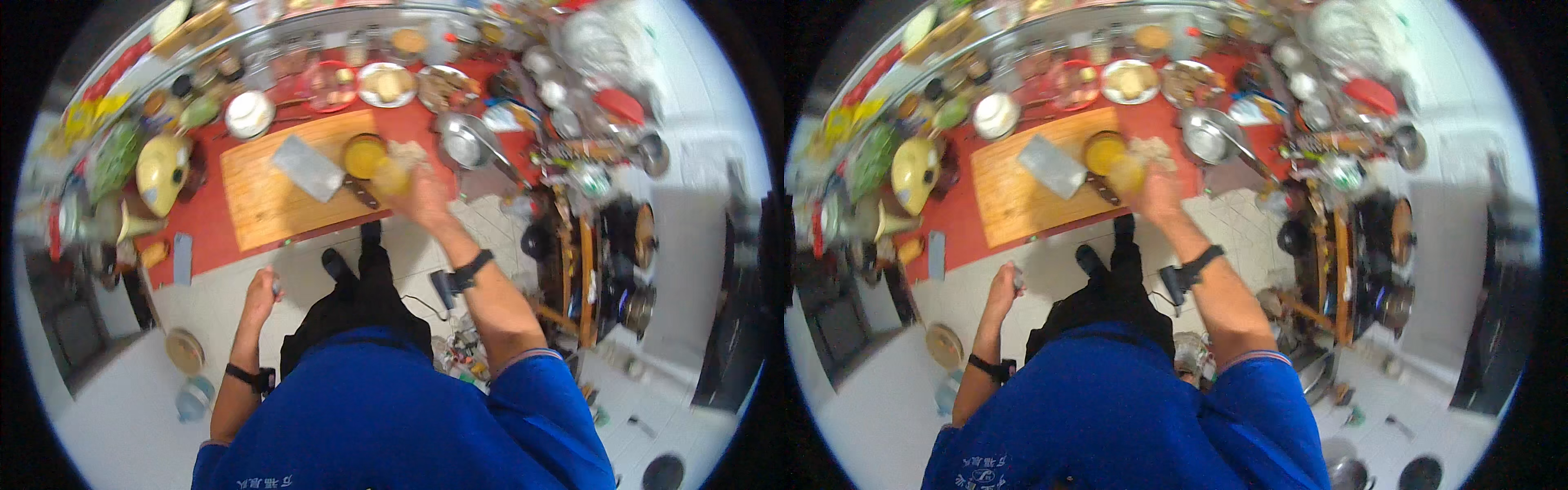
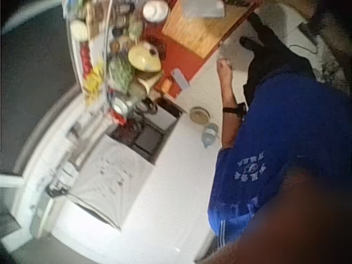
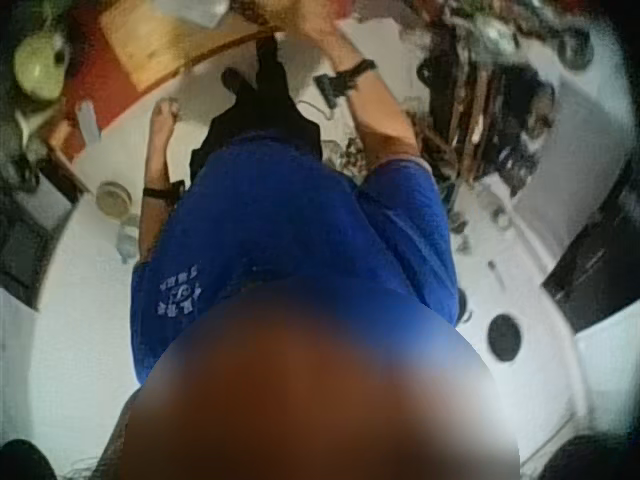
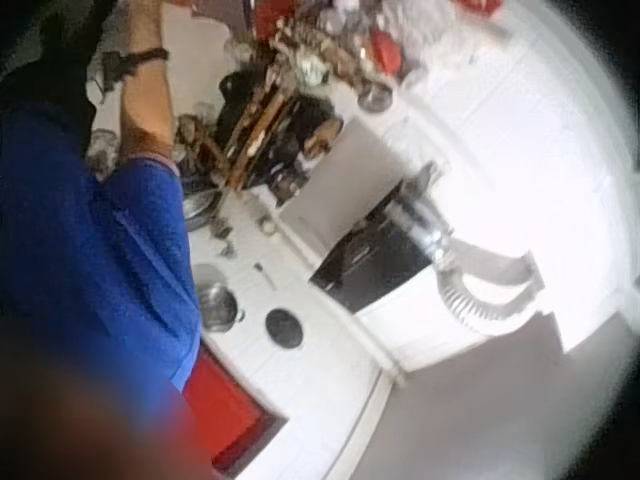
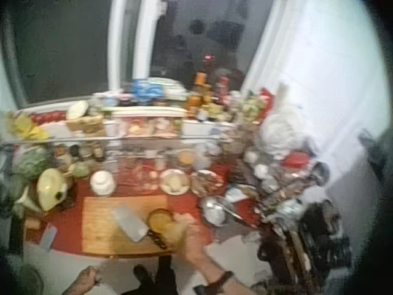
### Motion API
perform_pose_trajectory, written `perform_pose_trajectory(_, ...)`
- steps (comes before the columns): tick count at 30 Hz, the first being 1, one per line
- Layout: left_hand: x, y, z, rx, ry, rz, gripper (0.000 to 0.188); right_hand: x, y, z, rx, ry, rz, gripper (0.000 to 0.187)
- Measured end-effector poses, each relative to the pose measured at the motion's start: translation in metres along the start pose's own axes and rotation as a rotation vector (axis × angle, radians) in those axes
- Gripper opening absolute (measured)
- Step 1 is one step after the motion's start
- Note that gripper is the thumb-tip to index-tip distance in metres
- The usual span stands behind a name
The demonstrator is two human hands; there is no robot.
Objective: The person adds a powdered ingredient and liquid to a bowl containing beaten eggs, then stirs the mixture with chopsticks. They then retrieve three eggs from a basin of water and place them into a metal bowl in the sink.
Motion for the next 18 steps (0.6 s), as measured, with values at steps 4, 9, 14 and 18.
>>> perform_pose_trajectory(4,0.010,-0.040,-0.010,0.138,0.079,-0.063,0.056,-0.025,0.008,-0.003,0.264,-0.004,-0.018,0.059)
perform_pose_trajectory(9,0.032,-0.105,-0.046,0.368,0.217,-0.114,0.055,-0.051,0.001,-0.011,0.359,0.044,-0.155,0.064)
perform_pose_trajectory(14,0.042,-0.164,-0.099,0.272,0.318,-0.239,0.038,-0.078,-0.006,-0.019,0.312,-0.102,-0.103,0.072)
perform_pose_trajectory(18,0.054,-0.198,-0.128,0.534,0.284,-0.349,0.047,-0.093,-0.008,-0.024,0.344,-0.060,-0.128,0.071)
Point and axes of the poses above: each hand's wrist, its own x-axis towards the middle knuckle, its own z-axis out of the back of the hand, y = z × x, the point moved 4 cm from there along x, towards the middle knuckle, and after that the axes turned 3 degrees about y, right-handed, at the moved point
